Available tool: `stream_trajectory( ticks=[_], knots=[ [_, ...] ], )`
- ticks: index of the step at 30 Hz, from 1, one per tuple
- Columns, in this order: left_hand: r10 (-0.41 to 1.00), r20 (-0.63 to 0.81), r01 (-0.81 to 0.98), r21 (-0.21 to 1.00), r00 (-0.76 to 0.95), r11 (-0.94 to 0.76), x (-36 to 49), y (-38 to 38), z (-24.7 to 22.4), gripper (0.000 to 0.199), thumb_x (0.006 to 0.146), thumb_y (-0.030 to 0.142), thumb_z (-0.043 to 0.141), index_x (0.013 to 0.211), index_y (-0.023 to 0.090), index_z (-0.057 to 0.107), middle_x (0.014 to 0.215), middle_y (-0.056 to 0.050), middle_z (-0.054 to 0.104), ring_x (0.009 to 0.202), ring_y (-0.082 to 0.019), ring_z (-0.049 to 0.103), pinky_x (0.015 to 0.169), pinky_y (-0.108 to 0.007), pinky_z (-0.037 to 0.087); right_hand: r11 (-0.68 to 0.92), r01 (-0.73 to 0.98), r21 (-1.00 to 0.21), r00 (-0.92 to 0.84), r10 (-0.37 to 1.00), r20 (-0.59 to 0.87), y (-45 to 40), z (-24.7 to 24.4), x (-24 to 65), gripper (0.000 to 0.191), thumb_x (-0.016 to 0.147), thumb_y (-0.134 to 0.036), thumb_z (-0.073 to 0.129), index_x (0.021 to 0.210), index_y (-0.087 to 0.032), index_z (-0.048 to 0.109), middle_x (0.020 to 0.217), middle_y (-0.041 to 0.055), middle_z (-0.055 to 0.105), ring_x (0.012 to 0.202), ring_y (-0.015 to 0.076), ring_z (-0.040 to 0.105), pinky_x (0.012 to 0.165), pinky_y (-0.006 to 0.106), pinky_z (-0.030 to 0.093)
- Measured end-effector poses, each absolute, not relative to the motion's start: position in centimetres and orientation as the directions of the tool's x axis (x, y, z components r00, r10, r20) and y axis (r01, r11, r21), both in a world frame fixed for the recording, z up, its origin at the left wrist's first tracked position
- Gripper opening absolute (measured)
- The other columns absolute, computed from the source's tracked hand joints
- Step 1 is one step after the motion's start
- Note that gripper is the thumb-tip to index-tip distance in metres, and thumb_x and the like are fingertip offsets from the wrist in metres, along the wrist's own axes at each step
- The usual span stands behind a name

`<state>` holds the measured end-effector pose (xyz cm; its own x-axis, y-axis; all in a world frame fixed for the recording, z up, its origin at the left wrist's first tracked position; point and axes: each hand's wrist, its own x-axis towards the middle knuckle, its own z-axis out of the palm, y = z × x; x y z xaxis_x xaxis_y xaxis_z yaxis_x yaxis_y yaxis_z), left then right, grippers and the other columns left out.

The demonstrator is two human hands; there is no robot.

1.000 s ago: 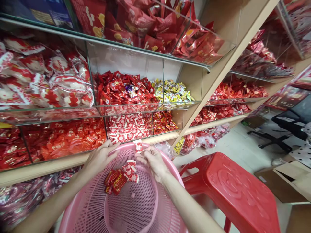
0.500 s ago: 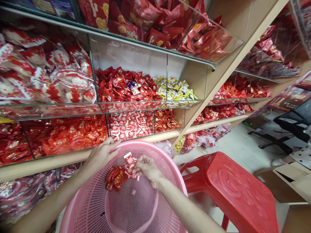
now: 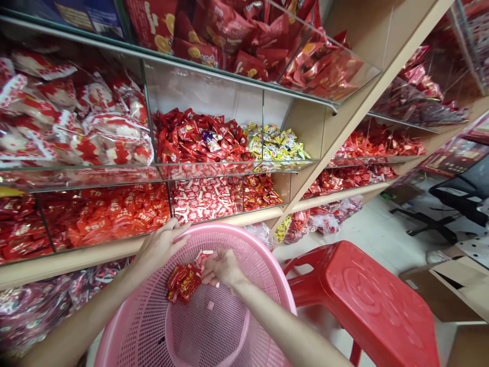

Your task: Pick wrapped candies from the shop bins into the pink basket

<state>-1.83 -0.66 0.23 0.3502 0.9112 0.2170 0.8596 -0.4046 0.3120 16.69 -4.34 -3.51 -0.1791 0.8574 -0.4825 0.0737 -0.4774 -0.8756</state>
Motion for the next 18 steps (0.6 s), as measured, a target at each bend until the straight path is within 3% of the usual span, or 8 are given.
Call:
stream_trajectory(
  ticks=[3, 6, 8, 10, 12, 15, 18],
  knots=[
    [0.910, 0.210, 0.853, 0.323, 0.358, -0.410, -1.8, -0.6, 0.3, 0.039, 0.090, 0.032, 0.038, 0.124, 0.022, 0.053, 0.085, 0.000, 0.046, 0.069, -0.011, 0.053, 0.059, -0.025, 0.033, -0.358, 0.215, -0.909, -0.157, 0.906, -0.394, -3.8, -3.2, 17.2, 0.040, 0.067, -0.053, 0.065, 0.059, -0.019, 0.045, 0.041, -0.0001, 0.058, 0.033, 0.0116, 0.053, 0.028, 0.017, 0.030],
    [0.914, 0.192, 0.853, 0.332, 0.358, -0.404, -1.9, -0.6, 0.3, 0.039, 0.090, 0.031, 0.037, 0.124, 0.021, 0.053, 0.085, -0.001, 0.046, 0.069, -0.011, 0.053, 0.059, -0.025, 0.033, -0.080, 0.338, -0.938, -0.099, 0.988, -0.120, -1.8, -1.4, 18.5, 0.038, 0.075, -0.052, 0.056, 0.059, -0.021, 0.044, 0.039, -0.0015, 0.055, 0.031, 0.0103, 0.046, 0.032, 0.019, 0.030],
    [0.916, 0.189, 0.856, 0.329, 0.353, -0.398, -1.9, -0.5, 0.2, 0.040, 0.090, 0.032, 0.036, 0.125, 0.021, 0.053, 0.086, -0.001, 0.047, 0.070, -0.012, 0.053, 0.060, -0.025, 0.034, 0.100, 0.469, -0.877, -0.012, 0.994, 0.106, 0.6, 0.3, 19.4, 0.031, 0.079, -0.044, 0.054, 0.059, -0.021, 0.047, 0.046, -0.0004, 0.058, 0.038, 0.0101, 0.047, 0.041, 0.021, 0.035],
    [0.914, 0.194, 0.853, 0.330, 0.357, -0.403, -2.0, -0.5, 0.2, 0.041, 0.090, 0.032, 0.036, 0.125, 0.020, 0.052, 0.087, -0.002, 0.048, 0.071, -0.012, 0.053, 0.061, -0.025, 0.034, 0.135, 0.614, -0.777, 0.072, 0.971, 0.226, 3.4, 1.6, 19.9, 0.024, 0.077, -0.033, 0.054, 0.057, -0.020, 0.050, 0.055, 0.0012, 0.061, 0.050, 0.0117, 0.052, 0.051, 0.022, 0.038],
    [0.912, 0.193, 0.853, 0.327, 0.362, -0.407, -2.0, -0.5, 0.2, 0.040, 0.090, 0.032, 0.036, 0.125, 0.021, 0.052, 0.087, -0.002, 0.047, 0.071, -0.012, 0.053, 0.061, -0.025, 0.034, 0.088, 0.664, -0.743, 0.110, 0.971, 0.214, 6.1, 2.1, 20.0, 0.024, 0.072, -0.026, 0.056, 0.050, -0.020, 0.050, 0.054, 0.0015, 0.059, 0.055, 0.0130, 0.052, 0.054, 0.024, 0.037],
    [0.919, 0.177, 0.862, 0.321, 0.352, -0.392, -1.9, -0.5, 0.2, 0.040, 0.090, 0.033, 0.036, 0.124, 0.022, 0.053, 0.088, -0.001, 0.047, 0.073, -0.012, 0.054, 0.062, -0.025, 0.035, -0.005, 0.657, -0.754, 0.130, 0.986, 0.106, 8.9, 1.4, 19.4, 0.031, 0.064, -0.022, 0.061, 0.038, -0.021, 0.044, 0.039, -0.0004, 0.048, 0.048, 0.0132, 0.048, 0.050, 0.025, 0.035],
    [0.922, 0.165, 0.861, 0.330, 0.350, -0.386, -1.9, -0.6, 0.3, 0.040, 0.090, 0.033, 0.035, 0.125, 0.022, 0.053, 0.089, -0.001, 0.047, 0.075, -0.013, 0.054, 0.064, -0.025, 0.036, -0.053, 0.617, -0.785, 0.137, 0.990, 0.041, 10.0, 0.4, 18.7, 0.029, 0.060, -0.021, 0.063, 0.037, -0.020, 0.045, 0.034, -0.0032, 0.043, 0.042, 0.0111, 0.045, 0.046, 0.023, 0.033]
  ],
)
